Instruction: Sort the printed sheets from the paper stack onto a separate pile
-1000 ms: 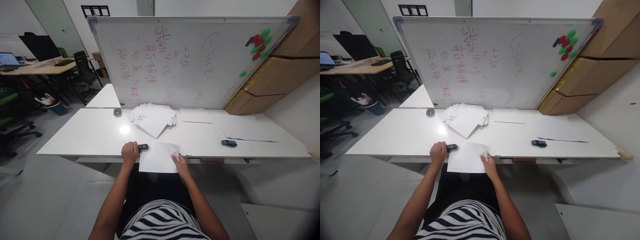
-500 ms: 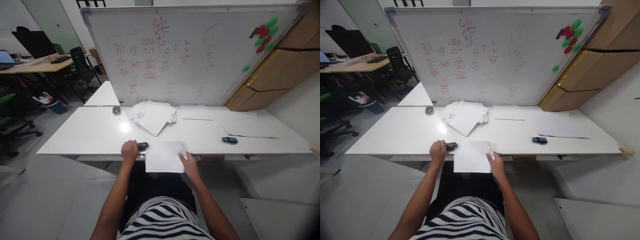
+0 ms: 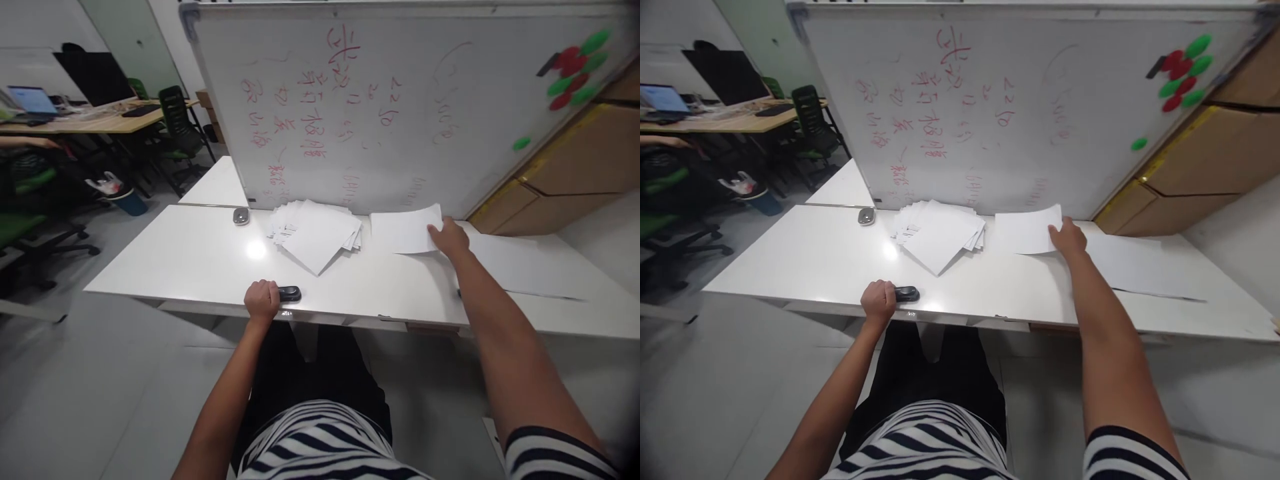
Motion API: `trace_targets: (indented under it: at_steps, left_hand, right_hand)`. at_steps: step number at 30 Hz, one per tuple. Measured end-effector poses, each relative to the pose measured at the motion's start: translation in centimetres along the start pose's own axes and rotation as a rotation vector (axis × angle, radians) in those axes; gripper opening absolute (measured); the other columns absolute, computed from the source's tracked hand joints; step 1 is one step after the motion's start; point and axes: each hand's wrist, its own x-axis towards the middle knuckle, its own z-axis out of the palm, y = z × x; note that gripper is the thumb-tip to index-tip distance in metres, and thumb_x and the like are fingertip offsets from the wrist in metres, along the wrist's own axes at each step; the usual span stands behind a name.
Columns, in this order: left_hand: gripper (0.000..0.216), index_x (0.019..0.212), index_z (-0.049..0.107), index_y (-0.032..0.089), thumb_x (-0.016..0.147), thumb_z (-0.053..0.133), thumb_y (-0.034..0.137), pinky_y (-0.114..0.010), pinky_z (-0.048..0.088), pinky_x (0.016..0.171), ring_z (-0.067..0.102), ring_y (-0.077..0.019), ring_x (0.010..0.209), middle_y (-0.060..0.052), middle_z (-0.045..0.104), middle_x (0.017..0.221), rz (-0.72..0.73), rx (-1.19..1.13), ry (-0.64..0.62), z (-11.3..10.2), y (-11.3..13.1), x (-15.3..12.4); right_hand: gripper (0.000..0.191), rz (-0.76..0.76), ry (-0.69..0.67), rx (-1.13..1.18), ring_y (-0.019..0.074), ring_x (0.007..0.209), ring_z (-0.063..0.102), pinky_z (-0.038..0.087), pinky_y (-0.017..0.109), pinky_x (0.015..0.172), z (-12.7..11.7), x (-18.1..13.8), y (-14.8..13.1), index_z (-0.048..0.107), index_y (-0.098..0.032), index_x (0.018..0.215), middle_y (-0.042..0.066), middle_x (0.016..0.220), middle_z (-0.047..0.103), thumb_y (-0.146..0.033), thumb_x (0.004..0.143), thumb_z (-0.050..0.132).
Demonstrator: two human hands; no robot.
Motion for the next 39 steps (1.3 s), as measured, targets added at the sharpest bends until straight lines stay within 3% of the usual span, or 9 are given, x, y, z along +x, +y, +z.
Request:
trace_targets:
  at_steps: [3, 7, 11, 15, 21, 24, 28, 33, 39]
  left_hand:
    - [0.035, 0.061, 0.048, 0.021, 0.092, 0.034, 0.024, -0.034, 0.028, 0.064, 0.046, -0.0196, 0.067, -0.006, 0.052, 0.064, 0.012, -0.003, 0.046, 0.0, 0.1, -0.1]
    - [0.035, 0.058, 0.047, 0.021, 0.091, 0.037, 0.023, -0.034, 0.027, 0.062, 0.044, -0.0183, 0.062, -0.005, 0.050, 0.059, 0.042, -0.025, 0.139, 0.2, 0.1, -0.1]
    - [0.035, 0.057, 0.046, 0.021, 0.091, 0.036, 0.022, -0.034, 0.026, 0.061, 0.043, -0.0178, 0.061, -0.004, 0.050, 0.058, 0.081, -0.004, 0.183, 0.2, 0.1, 0.0]
    - [0.036, 0.059, 0.048, 0.021, 0.092, 0.036, 0.023, -0.034, 0.027, 0.062, 0.044, -0.0177, 0.062, -0.005, 0.051, 0.059, 0.076, -0.011, 0.174, 0.2, 0.1, -0.1]
    - [0.035, 0.058, 0.047, 0.020, 0.091, 0.037, 0.022, -0.034, 0.026, 0.061, 0.042, -0.0176, 0.061, -0.005, 0.050, 0.058, 0.095, -0.020, 0.197, 0.4, 0.0, -0.1]
    - [0.035, 0.057, 0.046, 0.020, 0.091, 0.038, 0.022, -0.034, 0.025, 0.061, 0.042, -0.0175, 0.060, -0.004, 0.050, 0.058, 0.094, -0.013, 0.214, 0.5, -0.1, -0.1]
    - [0.035, 0.056, 0.045, 0.020, 0.091, 0.039, 0.022, -0.034, 0.025, 0.061, 0.041, -0.0172, 0.060, -0.004, 0.050, 0.057, 0.087, -0.005, 0.212, 0.5, 0.0, -0.1]
    - [0.035, 0.055, 0.044, 0.020, 0.090, 0.040, 0.021, -0.034, 0.024, 0.060, 0.042, -0.0168, 0.060, -0.004, 0.050, 0.057, 0.089, -0.008, 0.230, 0.4, 0.1, -0.1]
    - [0.034, 0.056, 0.045, 0.020, 0.089, 0.042, 0.022, -0.033, 0.023, 0.060, 0.042, -0.0163, 0.059, -0.004, 0.049, 0.057, 0.079, -0.028, 0.239, 0.4, 0.1, -0.2]
  right_hand:
    - [0.075, -0.117, 0.074, -0.106, 0.0440, 0.130, 0.034, 0.024, 0.059, 0.094, 4.1, 0.5, -2.8, 0.031, 0.007, 0.140, 0.045, 0.133, 0.036, -0.024, 0.080, 0.063]
    - [0.053, -0.555, -0.080, -0.119, 0.0310, 0.135, 0.035, 0.029, 0.047, 0.106, 10.5, -5.2, -7.4, 0.047, -0.014, 0.134, 0.020, 0.143, 0.043, -0.025, 0.084, 0.057]
    - [0.052, -1.074, -0.289, -0.226, 0.0320, 0.144, 0.016, 0.018, 0.056, 0.111, 14.1, -11.8, -10.3, 0.047, -0.020, 0.134, 0.011, 0.155, 0.026, -0.018, 0.082, 0.050]
    - [0.053, -1.020, -0.256, -0.296, 0.0301, 0.139, 0.030, 0.013, 0.057, 0.112, 15.0, -13.3, -11.7, 0.043, -0.015, 0.136, 0.014, 0.148, 0.038, -0.013, 0.083, 0.043]
    - [0.054, -0.814, -0.145, -0.361, 0.0266, 0.091, 0.062, 0.039, 0.042, 0.090, 13.5, -10.0, -14.5, 0.037, -0.010, 0.143, 0.015, 0.094, 0.068, -0.012, 0.089, 0.032]
    - [0.054, -0.705, -0.068, -0.382, 0.0297, 0.099, 0.059, 0.041, 0.042, 0.084, 13.3, -8.7, -16.5, 0.036, -0.008, 0.142, 0.022, 0.115, 0.061, -0.013, 0.089, 0.030]
    - [0.046, -0.747, -0.199, -0.405, 0.0339, 0.134, 0.034, 0.042, 0.043, 0.091, 14.8, -8.3, -18.1, 0.045, -0.010, 0.134, 0.019, 0.154, 0.022, -0.020, 0.091, 0.033]
    - [0.049, -0.686, -0.544, -0.423, 0.0294, 0.132, 0.040, 0.040, 0.044, 0.099, 16.7, -7.3, -18.4, 0.045, -0.018, 0.135, 0.013, 0.149, 0.037, -0.042, 0.094, 0.031]
    - [0.058, -0.751, -0.619, -0.474, 0.0300, 0.127, 0.047, 0.040, 0.040, 0.098, 16.8, -6.2, -18.2, 0.040, -0.016, 0.140, 0.014, 0.151, 0.034, -0.050, 0.092, 0.034]
